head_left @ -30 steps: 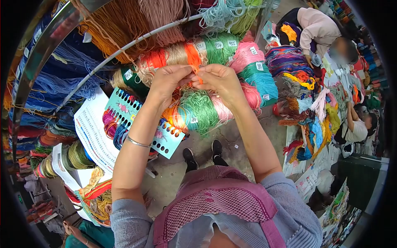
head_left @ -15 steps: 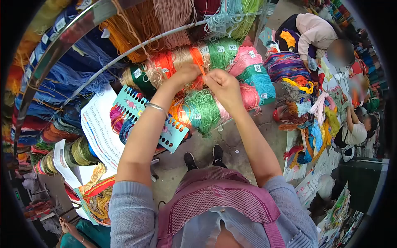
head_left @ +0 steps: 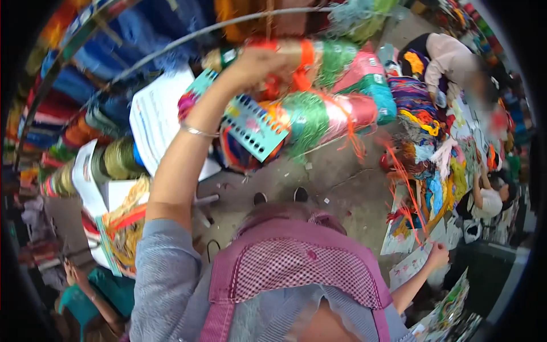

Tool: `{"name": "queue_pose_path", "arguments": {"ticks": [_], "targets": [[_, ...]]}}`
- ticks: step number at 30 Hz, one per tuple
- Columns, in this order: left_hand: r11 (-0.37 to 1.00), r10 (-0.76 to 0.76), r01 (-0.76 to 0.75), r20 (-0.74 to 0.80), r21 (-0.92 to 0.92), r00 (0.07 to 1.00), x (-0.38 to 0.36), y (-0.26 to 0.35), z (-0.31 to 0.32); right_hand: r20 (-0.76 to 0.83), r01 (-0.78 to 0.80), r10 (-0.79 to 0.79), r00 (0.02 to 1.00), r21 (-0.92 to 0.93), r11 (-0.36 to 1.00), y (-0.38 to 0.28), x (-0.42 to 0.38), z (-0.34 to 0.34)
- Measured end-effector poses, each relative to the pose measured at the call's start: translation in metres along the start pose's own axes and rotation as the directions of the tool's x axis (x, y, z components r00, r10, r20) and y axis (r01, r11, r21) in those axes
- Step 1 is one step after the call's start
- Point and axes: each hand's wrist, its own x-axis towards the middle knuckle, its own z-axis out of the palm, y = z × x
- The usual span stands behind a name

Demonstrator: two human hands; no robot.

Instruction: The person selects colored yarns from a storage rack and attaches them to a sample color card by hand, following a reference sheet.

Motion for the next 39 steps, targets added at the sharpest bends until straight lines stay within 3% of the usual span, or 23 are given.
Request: {"name": "queue_pose_path", "arguments": {"ticks": [2,3,5,6,7,8,9,10,11,12,14,17,18,21,24,27,29,30,31,33,34,37,39], "targets": [[0.96,0.237,-0.266,-0.252,-0.088,0.938,-0.045,-0.015,-0.022,-0.151,0.023,-0.001,0.988,0.141,0.99,-0.031,0.008,0.002],[0.985,0.157,-0.173,-0.336,-0.018,0.929,-0.076,-0.014,-0.028,-0.205,0.144,-0.06,0.977,0.421,0.896,-0.05,0.02,0.021],[1.0,0.002,-0.009,-0.442,-0.015,0.897,-0.128,-0.029,-0.03,-0.064,0.145,-0.156,0.986,0.792,0.593,-0.156,0.024,0.006],[0.99,-0.14,0.102,-0.507,-0.101,0.851,-0.144,-0.039,-0.016,-0.236,0.374,-0.306,0.922,0.747,0.549,-0.232,0.006,-0.024],[0.972,-0.222,0.17,-0.412,-0.159,0.884,-0.159,-0.05,-0.007,-0.09,0.34,-0.428,0.899,0.759,0.555,-0.288,-0.008,-0.056],[0.958,-0.26,0.191,-0.367,-0.213,0.893,-0.169,-0.059,0.011,-0.108,0.376,-0.52,0.848,0.813,0.445,-0.338,-0.028,-0.079],[0.932,-0.292,0.197,-0.307,-0.306,0.906,-0.173,-0.072,0.026,-0.326,0.616,-0.639,0.697,0.729,0.299,-0.373,-0.031,-0.069],[0.899,-0.28,0.137,-0.307,-0.416,0.91,-0.175,-0.074,0.043,-0.367,0.67,-0.706,0.606,0.714,0.203,-0.413,-0.057,-0.095],[0.867,-0.266,0.081,-0.32,-0.492,0.91,-0.173,-0.074,0.053,-0.439,0.697,-0.749,0.496,0.716,0.041,-0.444,-0.074,-0.094],[0.831,-0.237,-0.018,-0.383,-0.556,0.893,-0.168,-0.076,0.064,-0.367,0.501,-0.821,0.437,0.857,-0.116,-0.471,-0.097,-0.104],[0.747,-0.214,-0.182,-0.49,-0.64,0.845,-0.156,-0.081,0.078,-0.098,0.13,-0.955,0.281,0.99,-0.063,-0.508,-0.134,-0.137],[0.735,-0.181,-0.286,-0.584,-0.615,0.791,-0.146,-0.084,0.086,-0.105,-0.01,-0.987,0.121,0.994,-0.107,-0.554,-0.161,-0.127],[0.761,-0.17,-0.292,-0.612,-0.58,0.772,-0.147,-0.079,0.087,-0.11,-0.008,-0.989,0.103,0.994,-0.111,-0.563,-0.164,-0.121],[0.843,-0.084,-0.313,-0.681,-0.438,0.727,-0.143,-0.087,0.092,-0.194,0.157,-0.965,0.178,0.973,-0.167,-0.577,-0.174,-0.108],[0.908,0.043,-0.325,-0.713,-0.264,0.7,-0.143,-0.094,0.089,-0.422,0.365,-0.881,0.212,0.871,-0.329,-0.581,-0.181,-0.096],[0.918,0.076,-0.341,-0.753,-0.203,0.653,-0.139,-0.099,0.094,-0.304,0.221,-0.914,0.267,0.943,-0.249,-0.573,-0.188,-0.103],[0.934,0.068,-0.303,-0.74,-0.188,0.669,-0.142,-0.093,0.091,-0.332,0.251,-0.891,0.31,0.932,-0.26,-0.574,-0.191,-0.102],[0.952,0.014,-0.213,-0.666,-0.219,0.746,-0.148,-0.084,0.087,-0.397,0.355,-0.874,0.281,0.889,-0.29,-0.573,-0.189,-0.103],[0.953,0.009,-0.209,-0.671,-0.218,0.741,-0.149,-0.085,0.085,-0.397,0.349,-0.876,0.275,0.89,-0.294,-0.575,-0.188,-0.103],[0.948,0.066,-0.246,-0.635,-0.2,0.769,-0.147,-0.087,0.081,-0.626,0.572,-0.77,0.12,0.678,-0.462,-0.577,-0.185,-0.101],[0.95,0.064,-0.243,-0.639,-0.197,0.767,-0.146,-0.087,0.077,-0.627,0.568,-0.77,0.118,0.679,-0.466,-0.577,-0.184,-0.105],[0.837,-0.011,-0.297,-0.557,-0.46,0.831,-0.142,-0.084,0.066,-0.413,0.442,-0.907,0.086,0.831,-0.337,-0.573,-0.179,-0.119],[0.837,-0.048,-0.262,-0.541,-0.481,0.84,-0.137,-0.085,0.063,-0.359,0.421,-0.929,0.089,0.859,-0.291,-0.574,-0.176,-0.117]]}}
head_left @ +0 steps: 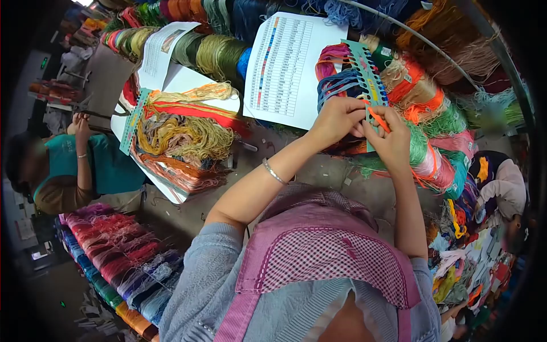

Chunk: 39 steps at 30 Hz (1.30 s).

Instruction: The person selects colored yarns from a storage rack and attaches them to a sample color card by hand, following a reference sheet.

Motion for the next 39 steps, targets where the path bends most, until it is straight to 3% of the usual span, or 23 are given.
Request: {"name": "queue_pose_path", "arguments": {"ticks": [4,8,11,12,14,16,18,19,20,21,22,23,26,27,28,29,30,32,33,34,36,39], "targets": [[0.998,-0.057,0.056,-0.035,-0.024,0.998,0.005,0.002,0.0,0.017,-0.13,0.129,0.991,0.056,0.99,0.0,0.002,0.001],[0.997,-0.035,0.04,-0.069,0.064,0.997,-0.001,0.003,-0.008,-0.007,-0.134,0.135,0.991,0.092,0.987,-0.001,0.002,0.002],[0.961,-0.092,0.062,-0.102,-0.271,0.991,-0.013,0.01,-0.014,0.027,-0.17,0.168,0.985,0.112,0.979,0.005,0.002,0.003],[0.96,-0.095,0.065,-0.1,-0.271,0.99,-0.015,0.009,-0.016,0.04,-0.197,0.194,0.98,0.134,0.971,0.006,0.002,0.003],[0.837,-0.116,0.069,-0.053,-0.543,0.992,-0.017,0.008,-0.018,0.05,-0.226,0.221,0.974,0.153,0.962,0.009,0.003,0.001],[0.825,-0.102,0.076,-0.014,-0.56,0.995,-0.018,0.012,-0.019,0.098,-0.205,0.195,0.976,0.1,0.974,0.013,0.003,0.003],[0.835,-0.052,0.161,0.217,-0.526,0.975,-0.017,0.022,-0.018,0.049,-0.14,0.135,0.99,0.137,0.981,0.014,0.003,0.009],[0.925,-0.111,0.176,0.202,-0.338,0.973,-0.014,0.029,-0.012,-0.005,-0.073,0.075,0.997,0.171,0.983,0.013,0.003,0.011],[0.993,-0.058,0.073,0.149,-0.097,0.987,-0.008,0.025,-0.005,-0.001,-0.073,0.075,0.997,0.171,0.983,0.007,0.003,0.01],[0.988,0.007,-0.024,0.11,0.154,0.994,-0.002,0.019,0.001,-0.013,-0.046,0.047,0.999,0.037,0.998,-0.002,0.004,0.005],[0.971,-0.039,0.018,0.082,0.239,0.996,0.001,0.012,0.003,-0.023,-0.018,0.015,1.0,-0.098,0.995,-0.008,0.005,0.002],[0.971,-0.037,0.016,0.081,0.24,0.996,0.003,0.005,-0.001,-0.024,-0.016,0.013,1.0,-0.098,0.995,-0.004,0.006,0.003],[0.818,0.321,-0.332,0.106,0.471,0.941,0.002,0.0,-0.011,0.057,-0.042,0.048,0.997,-0.103,0.994,0.008,0.009,0.004],[0.743,0.432,-0.416,0.1,0.524,0.896,-0.009,0.012,-0.022,0.098,-0.145,0.144,0.985,0.001,0.989,0.007,0.011,0.002],[0.806,0.262,-0.235,0.029,0.544,0.965,-0.019,0.016,-0.038,0.146,-0.248,0.233,0.962,0.1,0.963,0.006,0.013,0.002],[0.906,0.048,-0.031,-0.03,0.423,0.998,-0.034,0.033,-0.053,0.14,-0.252,0.237,0.961,0.101,0.962,0.007,0.014,0.002],[0.942,-0.003,0.029,-0.08,0.333,0.997,-0.052,0.053,-0.067,0.121,-0.246,0.234,0.965,0.1,0.964,0.008,0.014,0.003],[0.925,-0.048,0.161,-0.314,0.344,0.948,-0.08,0.076,-0.105,0.097,-0.245,0.236,0.967,0.095,0.965,0.01,0.014,0.004],[0.969,-0.066,0.143,-0.35,0.201,0.934,-0.096,0.083,-0.129,0.09,-0.238,0.229,0.969,0.096,0.967,0.012,0.014,0.005],[0.981,-0.034,0.123,-0.492,0.15,0.87,-0.112,0.091,-0.143,0.084,-0.229,0.221,0.972,0.097,0.969,0.012,0.014,0.005],[0.977,0.041,0.064,-0.475,0.203,0.879,-0.14,0.098,-0.191,0.086,-0.234,0.228,0.97,0.07,0.97,0.013,0.014,0.005],[1.0,-0.025,0.023,-0.649,-0.012,0.761,-0.175,0.101,-0.223,0.086,-0.229,0.225,0.971,0.032,0.973,0.012,0.014,0.004]]}}
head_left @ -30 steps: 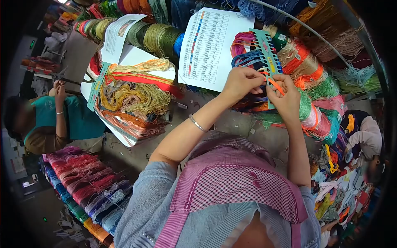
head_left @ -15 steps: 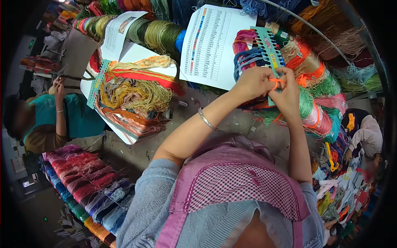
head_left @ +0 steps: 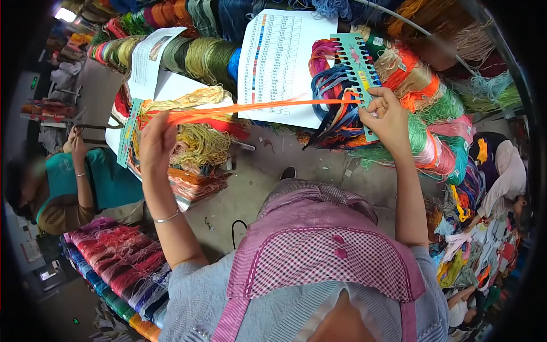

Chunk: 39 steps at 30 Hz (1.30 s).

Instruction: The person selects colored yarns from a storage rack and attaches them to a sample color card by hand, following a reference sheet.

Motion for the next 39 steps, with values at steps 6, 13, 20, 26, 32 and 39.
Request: {"name": "queue_pose_path", "arguments": {"ticks": [6,13,20,26,32,39], "targets": [[0.947,-0.004,0.039,-0.109,0.319,0.994,0.003,-0.023,-0.045,-0.031,0.039,-0.044,0.999,-0.152,0.988,-0.002,-0.002,0.003],[0.079,0.333,-0.064,0.034,0.995,0.942,0.032,-0.021,-0.042,-0.086,0.315,-0.328,0.941,-0.138,0.939,-0.014,-0.036,-0.007],[0.63,0.214,-0.507,0.496,0.589,0.842,-0.005,-0.017,0.169,-0.524,-0.026,0.145,0.84,0.227,0.974,0.056,-0.122,-0.065],[0.72,0.057,-0.551,0.754,0.423,0.654,-0.049,-0.036,0.287,-0.729,-0.168,0.254,0.636,0.19,0.967,0.106,-0.157,-0.118],[0.772,-0.041,-0.554,0.894,0.312,0.446,-0.104,-0.054,0.357,-0.72,-0.237,0.07,0.69,-0.133,0.962,0.092,-0.149,-0.122],[0.779,-0.012,-0.569,0.912,0.265,0.409,-0.107,-0.077,0.364,-0.789,-0.222,0.094,0.607,-0.055,0.973,0.091,-0.15,-0.125]]}}
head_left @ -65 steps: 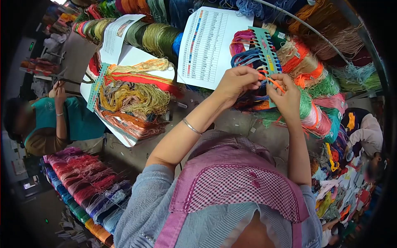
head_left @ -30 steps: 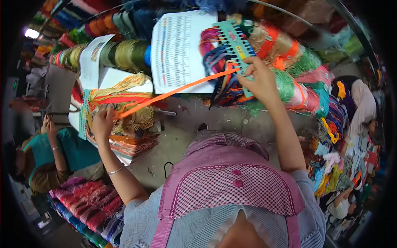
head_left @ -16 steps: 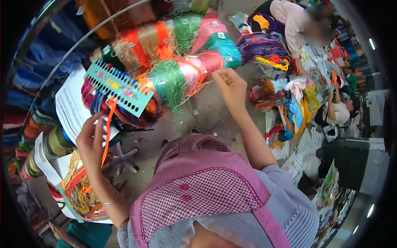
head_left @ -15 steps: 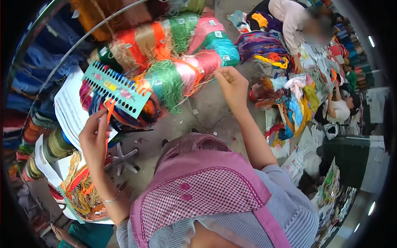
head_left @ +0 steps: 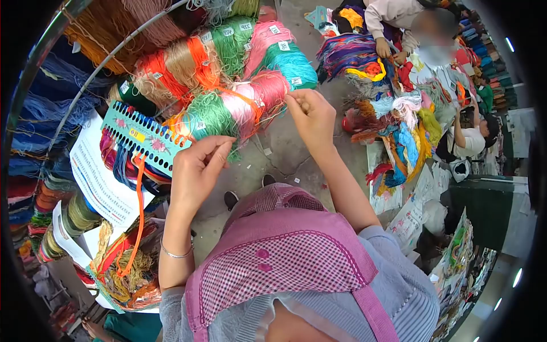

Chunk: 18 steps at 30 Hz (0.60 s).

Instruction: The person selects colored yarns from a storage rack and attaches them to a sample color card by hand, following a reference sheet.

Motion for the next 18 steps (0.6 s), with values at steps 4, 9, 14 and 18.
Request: {"name": "queue_pose_path", "arguments": {"ticks": [4,9,14,18], "targets": [[0.996,-0.072,0.077,0.084,-0.053,0.994,0.002,-0.006,0.006,0.039,0.127,-0.122,0.992,-0.157,0.979,0.011,0.007,0.002],[0.995,-0.03,0.038,0.091,-0.092,0.995,0.004,-0.01,0.015,0.06,0.066,-0.058,0.997,-0.128,0.99,-0.012,0.005,-0.008],[0.991,-0.078,0.093,0.148,-0.096,0.986,0.004,-0.008,0.017,0.022,0.216,-0.216,0.976,-0.175,0.96,0.003,0.007,0.007],[0.987,-0.119,0.14,0.232,-0.076,0.965,0.001,-0.008,0.012,0.112,0.1,-0.084,0.99,-0.15,0.984,-0.001,0.006,-0.002]]}}
